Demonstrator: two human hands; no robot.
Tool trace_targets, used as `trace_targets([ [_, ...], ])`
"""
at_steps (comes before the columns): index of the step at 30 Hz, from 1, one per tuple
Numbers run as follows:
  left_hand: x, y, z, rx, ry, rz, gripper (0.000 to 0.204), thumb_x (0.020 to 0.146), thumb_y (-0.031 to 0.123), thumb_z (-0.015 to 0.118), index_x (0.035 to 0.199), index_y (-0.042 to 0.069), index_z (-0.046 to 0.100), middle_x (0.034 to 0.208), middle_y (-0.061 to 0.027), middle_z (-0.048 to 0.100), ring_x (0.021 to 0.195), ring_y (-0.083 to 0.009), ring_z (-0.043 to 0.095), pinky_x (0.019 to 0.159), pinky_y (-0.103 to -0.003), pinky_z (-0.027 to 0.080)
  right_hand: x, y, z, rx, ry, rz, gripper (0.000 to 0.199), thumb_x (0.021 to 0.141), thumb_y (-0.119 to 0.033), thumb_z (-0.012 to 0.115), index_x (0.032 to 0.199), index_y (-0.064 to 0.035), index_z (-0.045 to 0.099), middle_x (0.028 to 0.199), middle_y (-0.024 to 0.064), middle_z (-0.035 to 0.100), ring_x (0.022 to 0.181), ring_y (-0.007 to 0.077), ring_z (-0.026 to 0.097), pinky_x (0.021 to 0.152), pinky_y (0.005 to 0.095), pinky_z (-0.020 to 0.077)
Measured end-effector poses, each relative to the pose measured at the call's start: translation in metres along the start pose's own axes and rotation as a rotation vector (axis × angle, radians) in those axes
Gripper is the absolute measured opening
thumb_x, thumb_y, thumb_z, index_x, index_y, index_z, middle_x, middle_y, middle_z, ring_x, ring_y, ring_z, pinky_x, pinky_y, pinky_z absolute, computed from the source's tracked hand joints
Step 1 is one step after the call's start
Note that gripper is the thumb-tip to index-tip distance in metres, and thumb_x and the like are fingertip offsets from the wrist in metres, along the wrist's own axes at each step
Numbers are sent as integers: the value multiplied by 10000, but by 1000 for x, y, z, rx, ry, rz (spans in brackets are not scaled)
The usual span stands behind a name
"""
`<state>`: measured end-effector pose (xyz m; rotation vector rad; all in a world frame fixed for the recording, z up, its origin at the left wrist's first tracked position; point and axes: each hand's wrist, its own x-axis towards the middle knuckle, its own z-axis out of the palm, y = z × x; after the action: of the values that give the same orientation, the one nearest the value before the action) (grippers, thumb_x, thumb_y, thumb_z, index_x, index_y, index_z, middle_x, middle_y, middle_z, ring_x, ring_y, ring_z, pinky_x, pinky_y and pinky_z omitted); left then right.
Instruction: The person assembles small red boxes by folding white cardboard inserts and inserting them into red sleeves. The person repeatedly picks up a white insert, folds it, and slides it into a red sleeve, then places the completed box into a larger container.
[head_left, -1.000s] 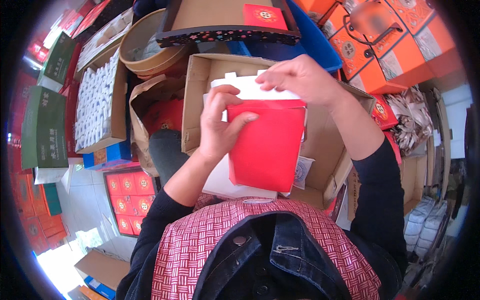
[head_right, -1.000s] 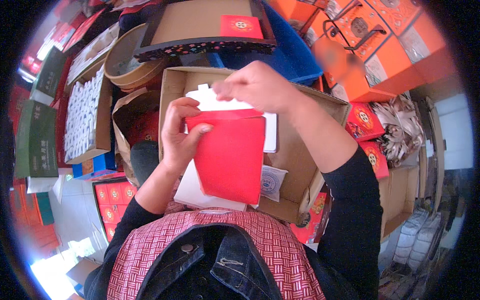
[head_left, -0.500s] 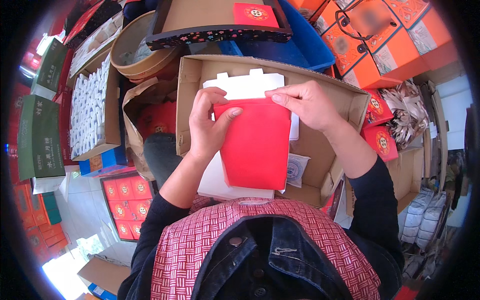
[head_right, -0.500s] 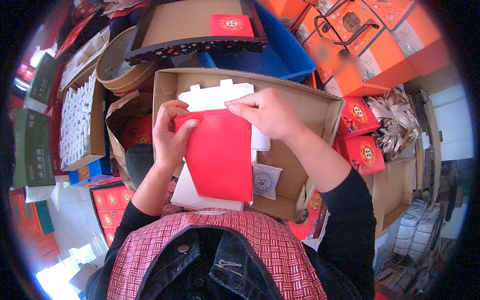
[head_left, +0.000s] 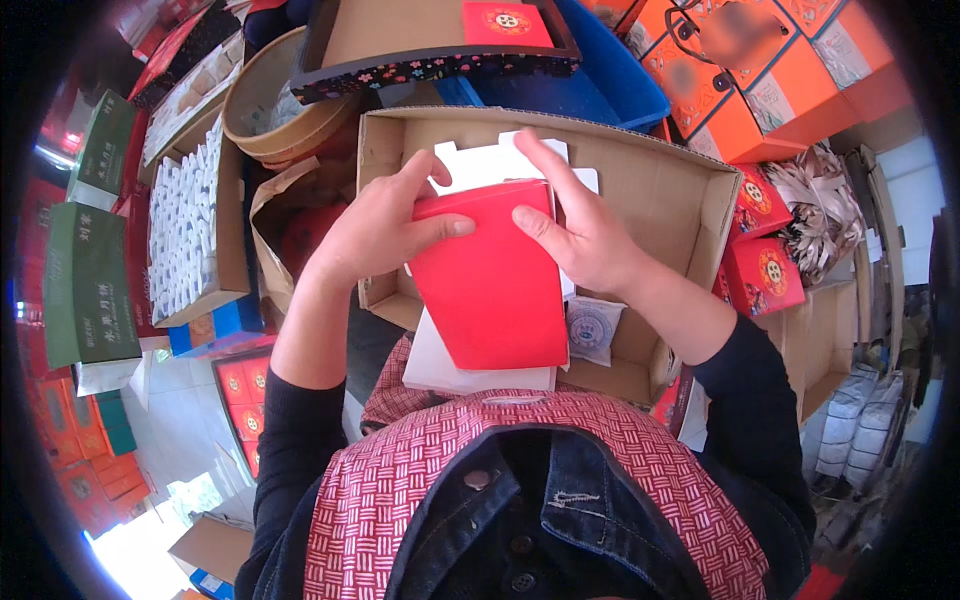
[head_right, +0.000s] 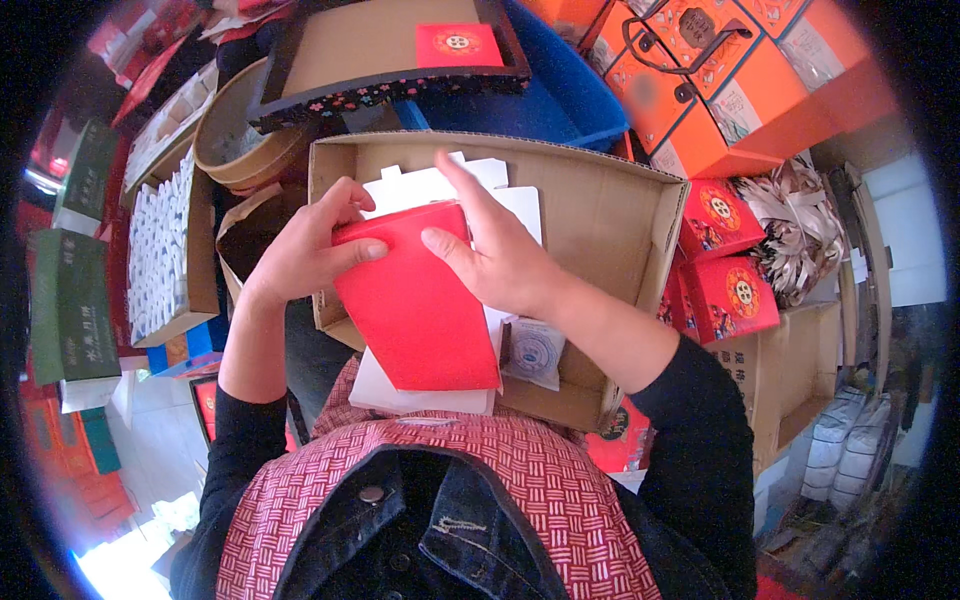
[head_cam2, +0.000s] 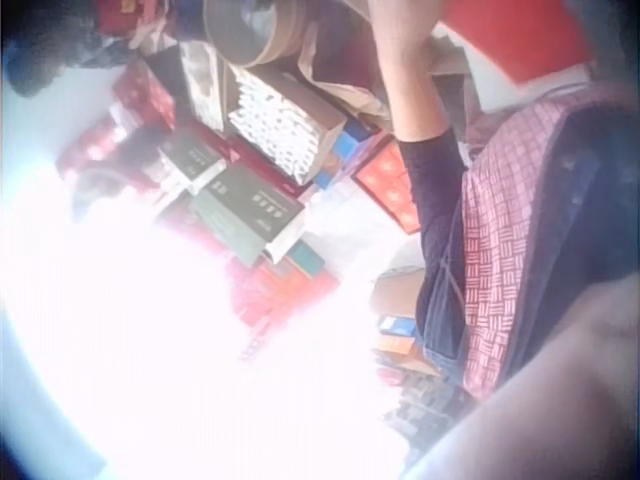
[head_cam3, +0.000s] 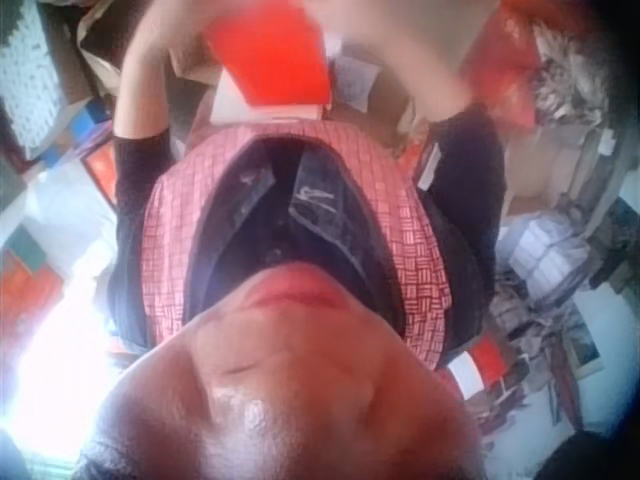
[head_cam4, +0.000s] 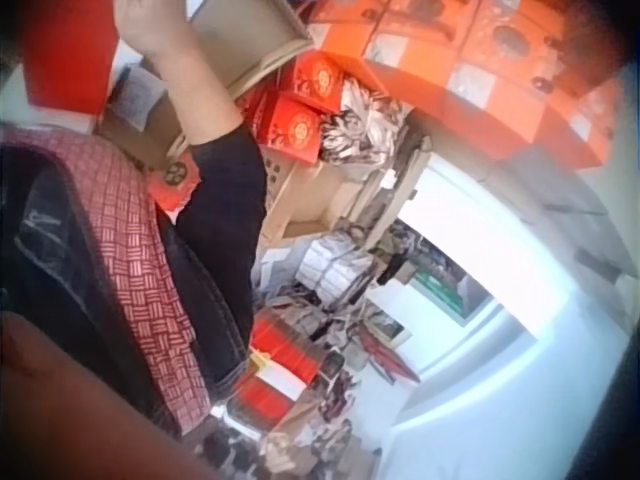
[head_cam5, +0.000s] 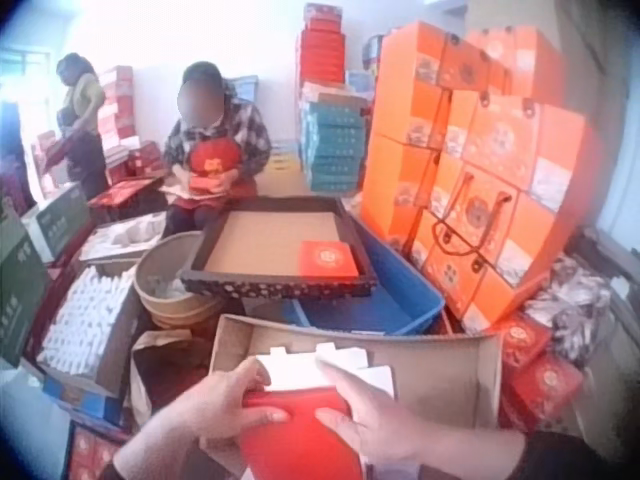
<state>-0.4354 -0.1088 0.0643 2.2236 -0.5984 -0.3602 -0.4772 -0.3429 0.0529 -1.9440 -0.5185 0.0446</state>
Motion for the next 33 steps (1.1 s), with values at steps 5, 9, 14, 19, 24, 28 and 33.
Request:
trace_targets([
  [5, -7, -6, -5, 132, -138, 125, 465, 919, 359, 572, 1259, 63, 457, 941, -198, 652, 849, -342, 652, 747, -385, 492, -5, 7, 31, 29, 38, 5, 656, 964, -169, 504, 1459, 50, 132, 1493, 263, 226, 1401, 325, 242, 1130, 358, 212],
  [9, -5, 5, -15, 153, -282, 172, 548, 959, 358, 490, 1411, 88, 335, 1008, -224, 642, 901, -366, 651, 784, -395, 494, 0, -1, 42, 56, -17, -2, 634, 994, -188, 453, 1488, -3, 100, 1535, 183, 193, 1415, 271, 214, 1128, 347, 218],
  [14, -8, -9, -19, 34, -295, 179, 595, 956, 357, 498, 1447, 98, 285, 1115, -229, 610, 947, -373, 632, 841, -396, 476, 14, 3, 28, 572, 15, 255, 499, 1033, -331, 317, 1413, -6, 316, 1407, 146, 400, 1240, 205, 446, 1018, 290, 368],
  [19, -7, -5, -16, 21, -302, 210, 617, 949, 343, 517, 1467, 108, 280, 1238, -204, 559, 1045, -363, 594, 913, -380, 441, 13, 27, 63, 484, 143, 375, 521, 1028, -385, 311, 1018, 39, 614, 1010, 127, 659, 893, 229, 602, 842, 342, 459],
  [24, -8, -12, -24, -46, -389, 79, 596, 938, 251, 563, 1461, 108, 315, 1368, -143, 479, 1181, -263, 529, 988, -349, 391, 20, 35, 64, 544, 94, 348, 541, 1023, -404, 319, 919, 20, 637, 869, 110, 664, 810, 169, 610, 779, 325, 471],
  [28, -10, -25, -24, -100, -329, 104, 602, 932, 215, 577, 1462, 104, 312, 1410, -113, 440, 1254, -212, 452, 1039, -329, 340, 4, 22, 57, 562, 238, 268, 319, 981, -276, 492, 1032, 18, 605, 926, 100, 655, 820, 125, 614, 740, 280, 499],
  [33, -13, -24, -24, -155, -332, 96, 594, 932, 204, 576, 1455, 85, 320, 1431, -112, 416, 1294, -216, 412, 1064, -326, 311, -18, 11, 69, 606, 280, 250, 248, 897, -150, 646, 1082, 8, 593, 955, 94, 657, 852, 125, 630, 754, 257, 514],
])
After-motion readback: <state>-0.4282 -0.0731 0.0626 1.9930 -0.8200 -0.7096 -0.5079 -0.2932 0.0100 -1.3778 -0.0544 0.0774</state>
